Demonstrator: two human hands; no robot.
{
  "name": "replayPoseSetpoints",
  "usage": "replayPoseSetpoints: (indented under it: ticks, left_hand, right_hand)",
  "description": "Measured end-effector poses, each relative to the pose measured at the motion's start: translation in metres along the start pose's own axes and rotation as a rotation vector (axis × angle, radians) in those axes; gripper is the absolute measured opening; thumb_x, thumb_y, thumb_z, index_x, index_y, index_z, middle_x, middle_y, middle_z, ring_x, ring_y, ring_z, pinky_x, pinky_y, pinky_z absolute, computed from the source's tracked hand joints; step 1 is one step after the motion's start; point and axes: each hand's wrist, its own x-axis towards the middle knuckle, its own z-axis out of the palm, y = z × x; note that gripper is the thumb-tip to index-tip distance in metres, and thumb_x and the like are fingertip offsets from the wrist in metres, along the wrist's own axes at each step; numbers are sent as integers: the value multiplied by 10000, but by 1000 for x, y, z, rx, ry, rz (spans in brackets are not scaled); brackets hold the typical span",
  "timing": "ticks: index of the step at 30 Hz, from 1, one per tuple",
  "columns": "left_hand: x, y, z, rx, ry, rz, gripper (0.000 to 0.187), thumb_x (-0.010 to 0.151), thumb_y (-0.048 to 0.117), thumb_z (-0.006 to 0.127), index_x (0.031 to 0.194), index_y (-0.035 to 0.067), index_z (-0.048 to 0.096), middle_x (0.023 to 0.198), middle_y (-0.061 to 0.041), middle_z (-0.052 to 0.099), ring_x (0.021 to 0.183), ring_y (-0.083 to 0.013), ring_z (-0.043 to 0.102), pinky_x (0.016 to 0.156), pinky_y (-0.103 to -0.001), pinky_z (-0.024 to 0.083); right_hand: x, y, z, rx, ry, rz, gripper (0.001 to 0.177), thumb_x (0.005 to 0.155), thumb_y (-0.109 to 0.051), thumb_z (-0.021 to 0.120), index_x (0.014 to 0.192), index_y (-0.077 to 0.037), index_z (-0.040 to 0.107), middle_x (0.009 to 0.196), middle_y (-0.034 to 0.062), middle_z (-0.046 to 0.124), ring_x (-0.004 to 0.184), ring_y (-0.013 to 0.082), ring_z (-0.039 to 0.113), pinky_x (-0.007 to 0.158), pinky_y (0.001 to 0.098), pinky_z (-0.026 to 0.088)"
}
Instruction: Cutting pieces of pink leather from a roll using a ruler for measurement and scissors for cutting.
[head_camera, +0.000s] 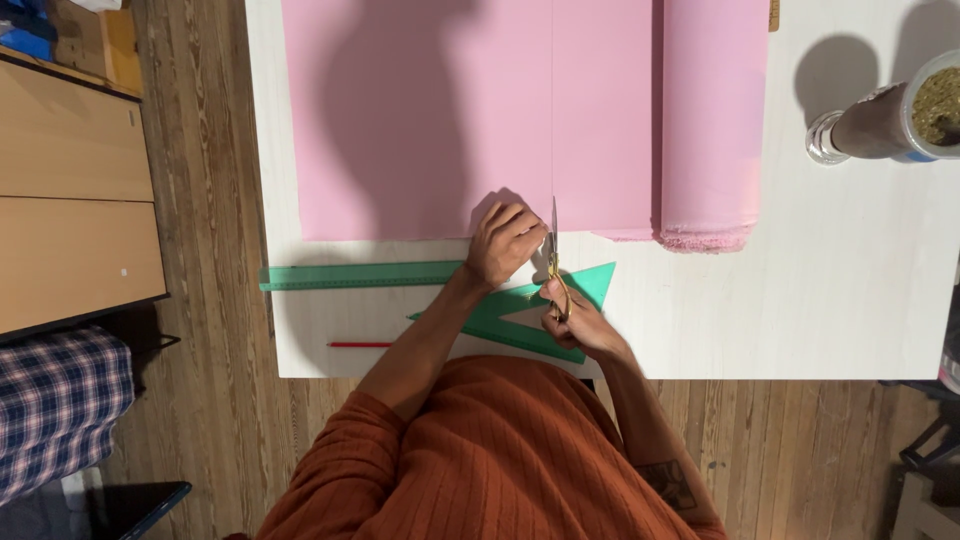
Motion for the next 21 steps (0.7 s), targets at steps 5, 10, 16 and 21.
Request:
replayPoseSetpoints:
  ticks: [5, 10, 16, 21]
  left_hand:
    - [0, 1, -1, -14, -24, -18, 88, 821, 36, 760, 907, 21, 760, 907, -30, 670, 916, -201, 609, 812, -365, 487]
    - [-3, 2, 2, -32, -17, -49, 60, 844, 62, 767, 885, 23, 749, 891, -29, 659, 909, -201, 605, 822, -382, 493]
    - [-2, 3, -1, -62, -33, -73, 93, 859, 56, 749, 945, 20, 751, 957, -32, 669, 943, -209, 600, 827, -376, 485]
    - [0, 4, -6, -91, -56, -84, 126, 825, 42, 739, 949, 15, 743, 963, -38, 664, 938, -220, 597, 818, -380, 476]
  right_hand:
    - [-3, -9, 3, -3, -12, -17, 857, 890, -777, 422, 1242, 0, 503, 521, -44, 315, 415, 74, 247, 370, 282, 192]
    - [-1, -13, 3, -2, 13, -10, 874, 874, -784, 380, 1308, -29, 460, 509, -58, 289, 396, 72, 255, 349, 289, 203]
    - [-3, -38, 7, -11, 58, -16, 898, 904, -779, 360, 1296, 8, 541, 513, -68, 306, 387, 57, 260, 346, 276, 186]
    - [-3, -48, 7, 37, 33, -39, 847, 959, -725, 358, 1243, 45, 567, 508, -71, 320, 388, 49, 249, 359, 272, 163]
